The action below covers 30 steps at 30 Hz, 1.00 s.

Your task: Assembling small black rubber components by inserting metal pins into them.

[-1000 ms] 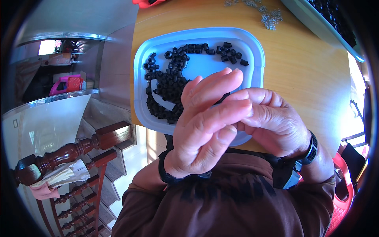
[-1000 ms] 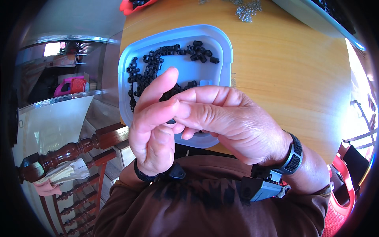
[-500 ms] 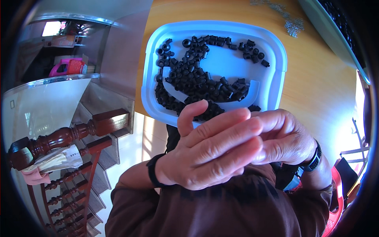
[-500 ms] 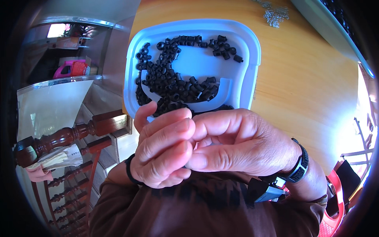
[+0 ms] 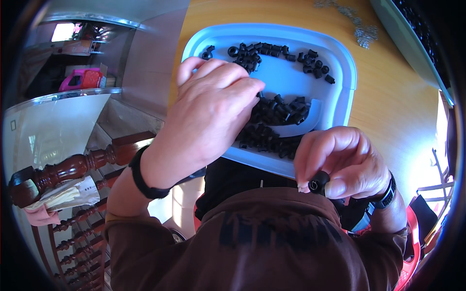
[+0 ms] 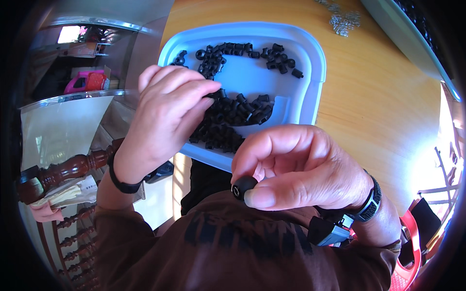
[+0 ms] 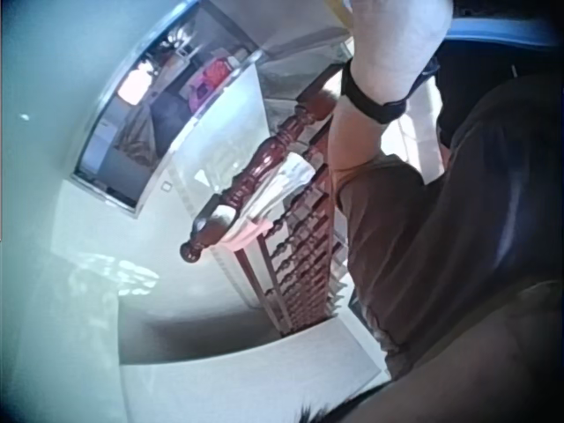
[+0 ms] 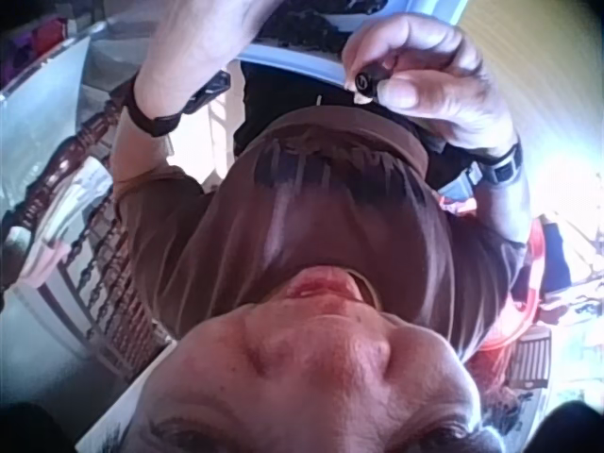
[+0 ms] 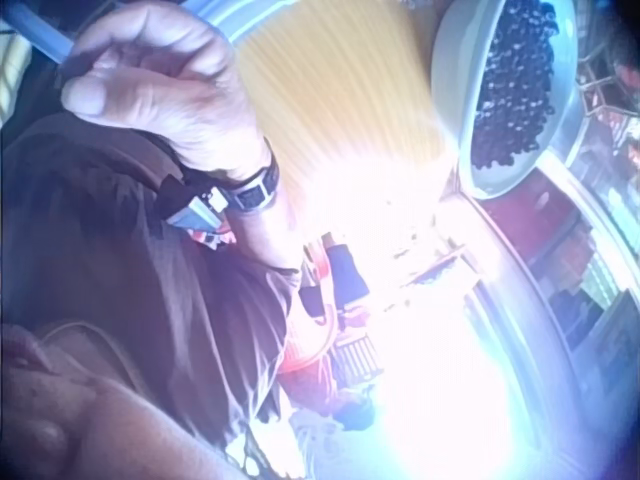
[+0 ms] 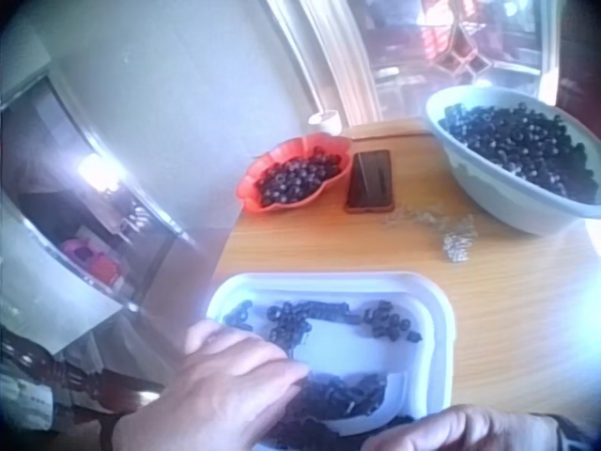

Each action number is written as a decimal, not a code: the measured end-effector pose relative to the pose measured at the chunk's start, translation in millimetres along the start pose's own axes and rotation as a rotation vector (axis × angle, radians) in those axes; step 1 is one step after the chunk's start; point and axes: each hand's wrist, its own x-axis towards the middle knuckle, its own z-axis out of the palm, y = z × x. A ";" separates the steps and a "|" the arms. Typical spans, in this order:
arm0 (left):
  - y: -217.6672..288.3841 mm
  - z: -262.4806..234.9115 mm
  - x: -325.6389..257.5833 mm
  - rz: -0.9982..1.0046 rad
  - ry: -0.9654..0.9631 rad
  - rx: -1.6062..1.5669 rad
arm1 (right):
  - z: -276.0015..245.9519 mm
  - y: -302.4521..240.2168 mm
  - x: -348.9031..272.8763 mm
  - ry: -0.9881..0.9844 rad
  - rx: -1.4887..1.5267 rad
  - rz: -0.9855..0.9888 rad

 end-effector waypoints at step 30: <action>59.1 9.3 -0.3 -0.226 0.245 -1.238 | 0.1 -3.0 0.8 0.160 -0.050 -0.192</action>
